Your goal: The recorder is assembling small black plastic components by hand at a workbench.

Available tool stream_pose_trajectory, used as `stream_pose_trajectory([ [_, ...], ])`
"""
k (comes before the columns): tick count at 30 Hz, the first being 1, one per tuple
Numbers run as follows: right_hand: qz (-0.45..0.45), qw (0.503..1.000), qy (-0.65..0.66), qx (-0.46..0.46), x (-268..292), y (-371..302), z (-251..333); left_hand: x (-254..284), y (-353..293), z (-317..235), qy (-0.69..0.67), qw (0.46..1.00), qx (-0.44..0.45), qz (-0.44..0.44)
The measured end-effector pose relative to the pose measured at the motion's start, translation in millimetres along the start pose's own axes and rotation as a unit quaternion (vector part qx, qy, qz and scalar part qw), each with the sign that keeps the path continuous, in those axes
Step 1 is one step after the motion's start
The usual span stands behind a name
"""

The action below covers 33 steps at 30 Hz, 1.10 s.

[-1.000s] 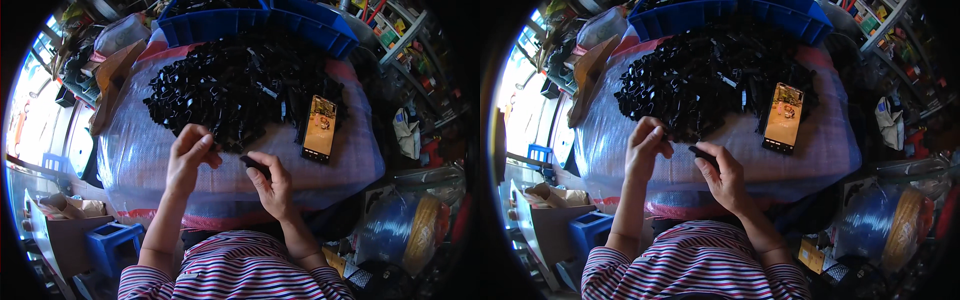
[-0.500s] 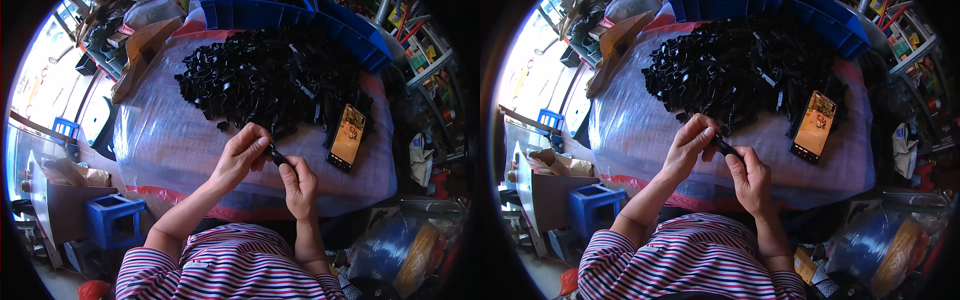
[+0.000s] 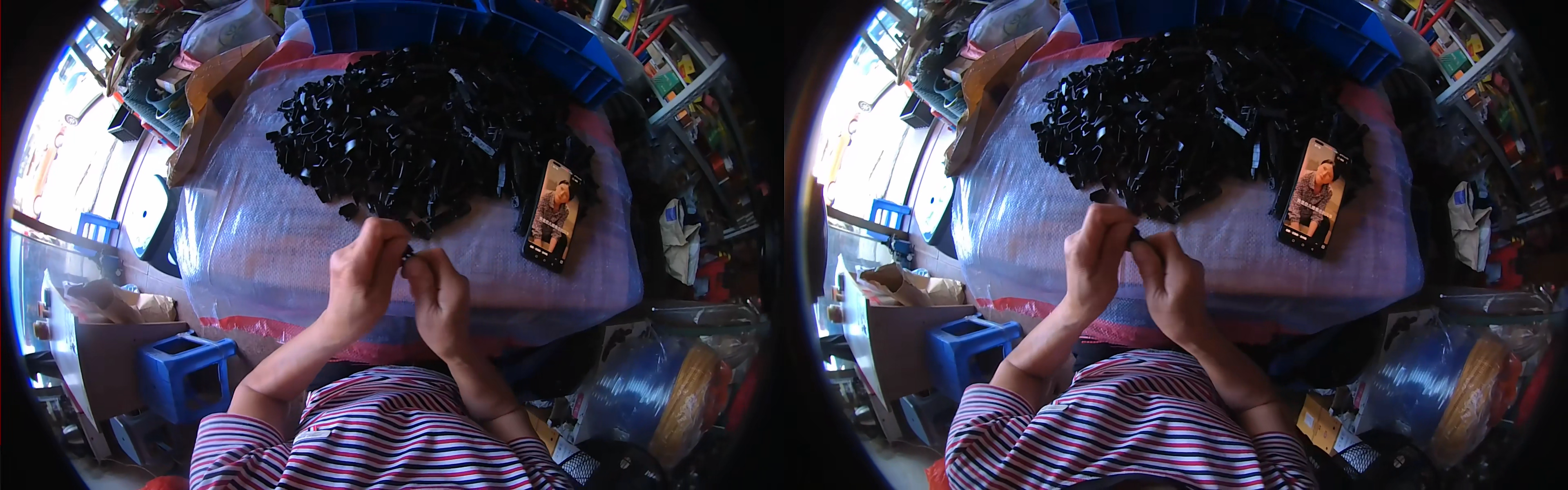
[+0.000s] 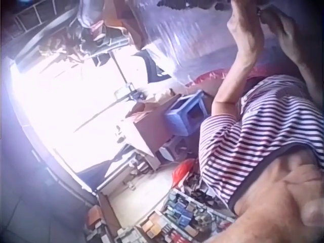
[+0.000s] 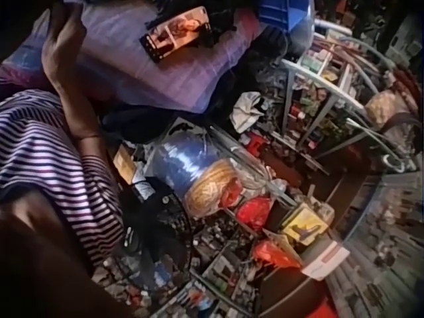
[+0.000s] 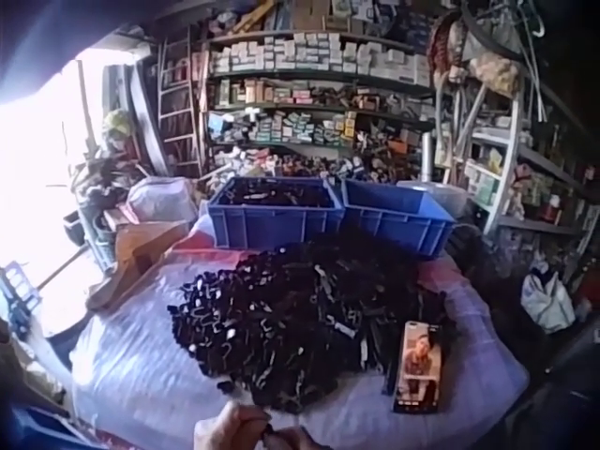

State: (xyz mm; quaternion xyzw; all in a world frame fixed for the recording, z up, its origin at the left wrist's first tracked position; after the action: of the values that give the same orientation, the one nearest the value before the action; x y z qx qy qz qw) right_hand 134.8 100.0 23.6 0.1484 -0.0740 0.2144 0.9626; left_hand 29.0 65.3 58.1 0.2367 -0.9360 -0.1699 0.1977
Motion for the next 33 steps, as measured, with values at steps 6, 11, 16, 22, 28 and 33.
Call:
stream_pose_trajectory([
  [6,0.1,0.984,-0.121,0.081,-14,23,22,-9,-16,50,-0.459,0.86,0.224,-0.005],
  [11,0.074,0.911,-0.344,0.214,17,49,23,20,11,57,-0.656,0.706,0.264,-0.04],
  [16,0.109,0.889,-0.387,0.221,24,49,-8,41,23,87,-0.651,0.739,0.149,0.087],
  [22,0.013,0.949,-0.249,0.191,44,45,3,41,30,71,0.295,0.954,0.045,-0.005],
  [28,-0.007,0.981,-0.169,0.092,57,28,2,34,28,66,0.299,0.953,0.025,0.05],
  [33,0.002,0.998,0.017,0.062,55,16,-6,40,22,83,-0.118,0.975,0.185,0.031],
])
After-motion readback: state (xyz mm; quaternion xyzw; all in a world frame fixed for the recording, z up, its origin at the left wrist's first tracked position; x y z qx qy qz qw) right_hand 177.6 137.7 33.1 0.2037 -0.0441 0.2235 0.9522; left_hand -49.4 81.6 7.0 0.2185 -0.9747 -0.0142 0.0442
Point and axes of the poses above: each hand's wrist, its own y-axis towards the middle knuckle, its own x-axis out of the back of the hand, z = x × y, the point moved 8 cm from there along y, towards the middle knuckle, and after that the axes turned 3 degrees about x, right-handed, at the moved point
